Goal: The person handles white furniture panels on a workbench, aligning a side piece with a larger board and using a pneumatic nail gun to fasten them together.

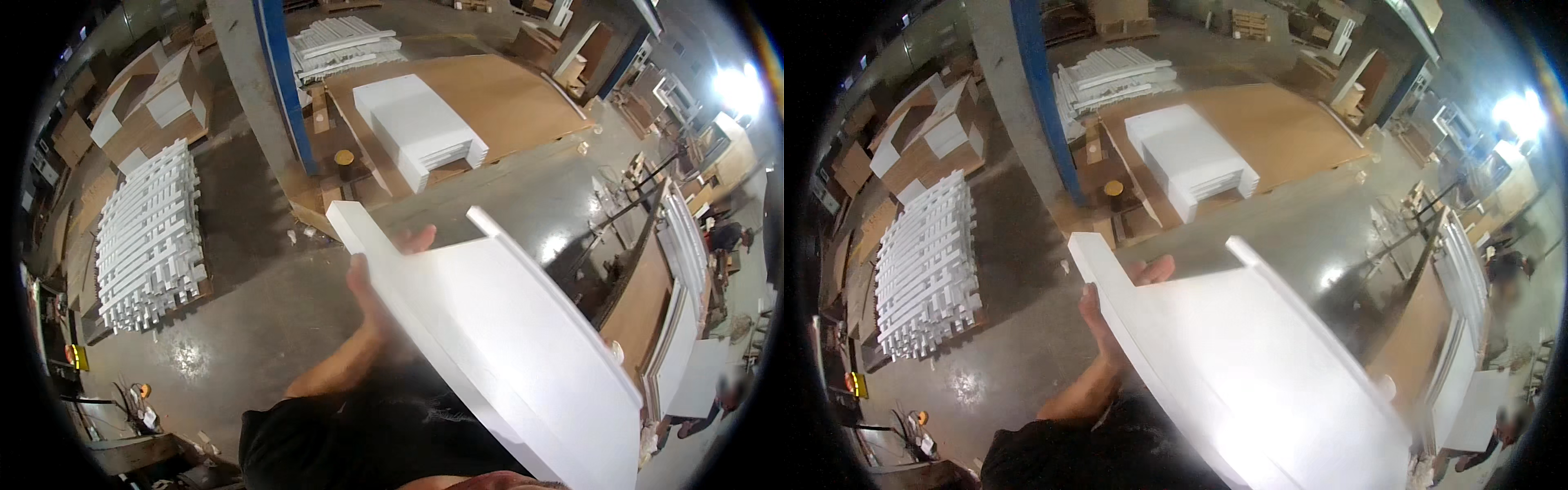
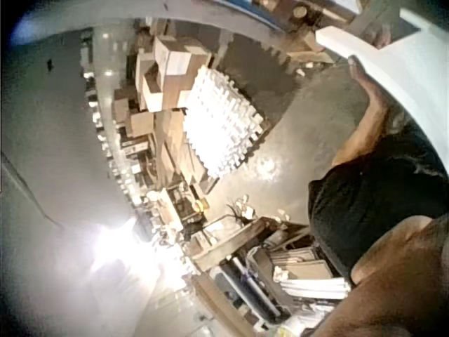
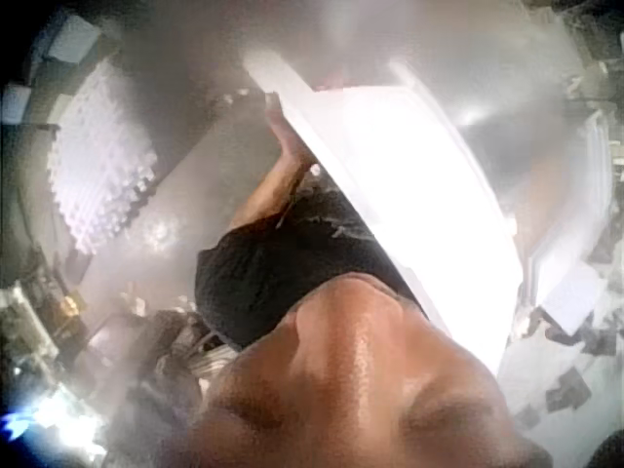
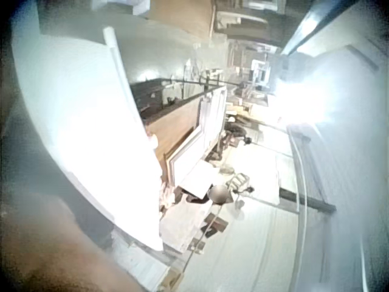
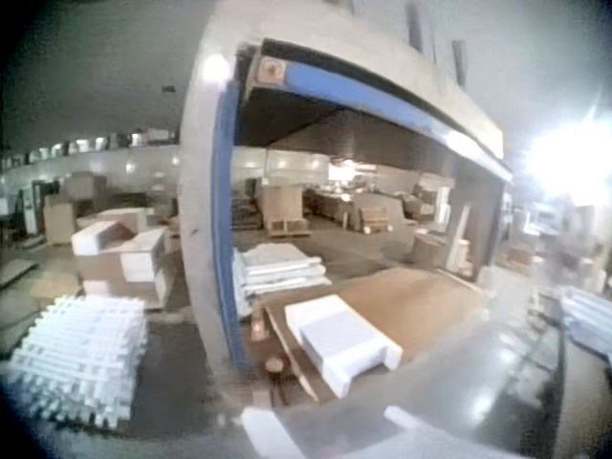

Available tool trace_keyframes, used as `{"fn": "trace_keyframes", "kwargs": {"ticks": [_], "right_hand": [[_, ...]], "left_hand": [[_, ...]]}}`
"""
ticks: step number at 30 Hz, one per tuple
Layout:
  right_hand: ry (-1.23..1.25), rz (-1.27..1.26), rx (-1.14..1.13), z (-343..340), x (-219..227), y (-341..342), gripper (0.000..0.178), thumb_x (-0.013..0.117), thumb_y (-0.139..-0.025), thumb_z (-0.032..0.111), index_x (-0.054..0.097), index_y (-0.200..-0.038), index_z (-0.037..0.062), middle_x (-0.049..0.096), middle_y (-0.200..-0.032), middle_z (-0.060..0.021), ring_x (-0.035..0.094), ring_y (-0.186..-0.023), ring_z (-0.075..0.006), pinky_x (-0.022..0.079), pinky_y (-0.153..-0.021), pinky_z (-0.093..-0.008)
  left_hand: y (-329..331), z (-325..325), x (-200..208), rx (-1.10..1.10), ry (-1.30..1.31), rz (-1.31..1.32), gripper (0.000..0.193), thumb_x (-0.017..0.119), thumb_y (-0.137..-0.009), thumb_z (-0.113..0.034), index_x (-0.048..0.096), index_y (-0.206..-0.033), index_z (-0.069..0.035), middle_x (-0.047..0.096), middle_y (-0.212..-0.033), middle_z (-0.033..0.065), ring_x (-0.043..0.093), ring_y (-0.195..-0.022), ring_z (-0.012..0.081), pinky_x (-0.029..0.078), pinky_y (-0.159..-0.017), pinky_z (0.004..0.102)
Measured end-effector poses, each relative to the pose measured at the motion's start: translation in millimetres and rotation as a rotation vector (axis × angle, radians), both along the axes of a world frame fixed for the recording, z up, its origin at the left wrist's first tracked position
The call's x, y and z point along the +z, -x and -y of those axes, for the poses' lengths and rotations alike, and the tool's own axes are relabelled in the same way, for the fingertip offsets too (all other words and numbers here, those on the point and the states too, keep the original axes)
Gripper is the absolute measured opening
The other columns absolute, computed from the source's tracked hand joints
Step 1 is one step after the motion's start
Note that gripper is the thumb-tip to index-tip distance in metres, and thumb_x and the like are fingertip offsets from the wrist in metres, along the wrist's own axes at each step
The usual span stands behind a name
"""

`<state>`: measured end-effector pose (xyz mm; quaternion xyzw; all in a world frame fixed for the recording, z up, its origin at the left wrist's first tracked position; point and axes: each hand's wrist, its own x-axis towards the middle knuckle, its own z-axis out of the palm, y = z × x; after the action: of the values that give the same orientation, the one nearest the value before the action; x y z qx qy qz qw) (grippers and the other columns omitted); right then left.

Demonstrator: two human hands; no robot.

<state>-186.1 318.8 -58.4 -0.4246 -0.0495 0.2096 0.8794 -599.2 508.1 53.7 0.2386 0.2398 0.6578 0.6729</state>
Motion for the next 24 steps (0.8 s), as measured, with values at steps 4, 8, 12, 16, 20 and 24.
{"fn": "trace_keyframes", "kwargs": {"ticks": [4, 8, 12, 16, 20, 24], "right_hand": [[0.026, -0.054, 0.069, -67.8, -20.6, -43.8, 0.087, 0.043, -0.093, 0.073, 0.036, -0.153, 0.0110, 0.039, -0.152, -0.0114, 0.038, -0.138, -0.0325, 0.035, -0.113, -0.0569], [0.048, -0.093, 0.134, -138.7, -34.0, -105.4, 0.085, 0.042, -0.094, 0.072, 0.036, -0.152, 0.0106, 0.039, -0.151, -0.0113, 0.039, -0.137, -0.0319, 0.036, -0.112, -0.0562], [0.038, -0.155, 0.277, -229.3, -43.6, -163.1, 0.084, 0.041, -0.095, 0.071, 0.036, -0.152, 0.0102, 0.040, -0.150, -0.0112, 0.040, -0.136, -0.0313, 0.037, -0.111, -0.0554], [0.048, -0.159, 0.462, -327.9, -32.4, -197.3, 0.082, 0.041, -0.096, 0.070, 0.035, -0.152, 0.0099, 0.041, -0.149, -0.0111, 0.041, -0.135, -0.0307, 0.038, -0.110, -0.0547], [0.032, -0.190, 0.655, -425.4, -30.6, -211.3, 0.081, 0.040, -0.097, 0.069, 0.035, -0.152, 0.0095, 0.041, -0.148, -0.0109, 0.042, -0.134, -0.0301, 0.040, -0.109, -0.0539], [0.005, -0.237, 0.820, -531.6, -34.6, -211.1, 0.079, 0.040, -0.098, 0.067, 0.035, -0.151, 0.0091, 0.042, -0.147, -0.0108, 0.043, -0.133, -0.0295, 0.041, -0.107, -0.0532]], "left_hand": [[-30.3, -64.2, -21.8, 0.140, 0.001, 0.038, 0.085, 0.030, -0.097, -0.069, 0.038, -0.140, 0.004, 0.049, -0.139, 0.0249, 0.051, -0.120, 0.0260, 0.042, -0.101, 0.0432], [-42.7, -156.1, -3.5, 0.419, -0.008, -0.131, 0.049, 0.047, -0.103, -0.039, 0.049, -0.129, 0.002, 0.059, -0.119, 0.0145, 0.059, -0.105, 0.0231, 0.049, -0.091, 0.0377], [-32.1, -255.6, 28.8, 1.139, -0.241, -1.368, 0.086, 0.069, -0.095, -0.025, 0.015, -0.157, -0.003, 0.031, -0.158, 0.0201, 0.041, -0.138, 0.0309, 0.045, -0.104, 0.0422], [-78.8, -334.0, 79.0, -0.003, 0.059, -2.087, 0.078, 0.061, -0.098, -0.051, 0.034, -0.154, -0.004, 0.052, -0.143, 0.0221, 0.045, -0.135, 0.0300, 0.046, -0.101, 0.0484], [-73.5, -431.1, -84.9, -0.634, 0.478, -1.215, 0.078, 0.055, -0.098, -0.060, 0.042, -0.150, -0.003, 0.058, -0.136, 0.0134, 0.057, -0.119, 0.0255, 0.048, -0.097, 0.0472], [-90.2, -494.8, -188.4, -0.424, 0.639, -0.842, 0.076, 0.053, -0.098, -0.061, 0.046, -0.147, -0.003, 0.053, -0.142, 0.0135, 0.051, -0.125, 0.0250, 0.047, -0.099, 0.0447]]}}
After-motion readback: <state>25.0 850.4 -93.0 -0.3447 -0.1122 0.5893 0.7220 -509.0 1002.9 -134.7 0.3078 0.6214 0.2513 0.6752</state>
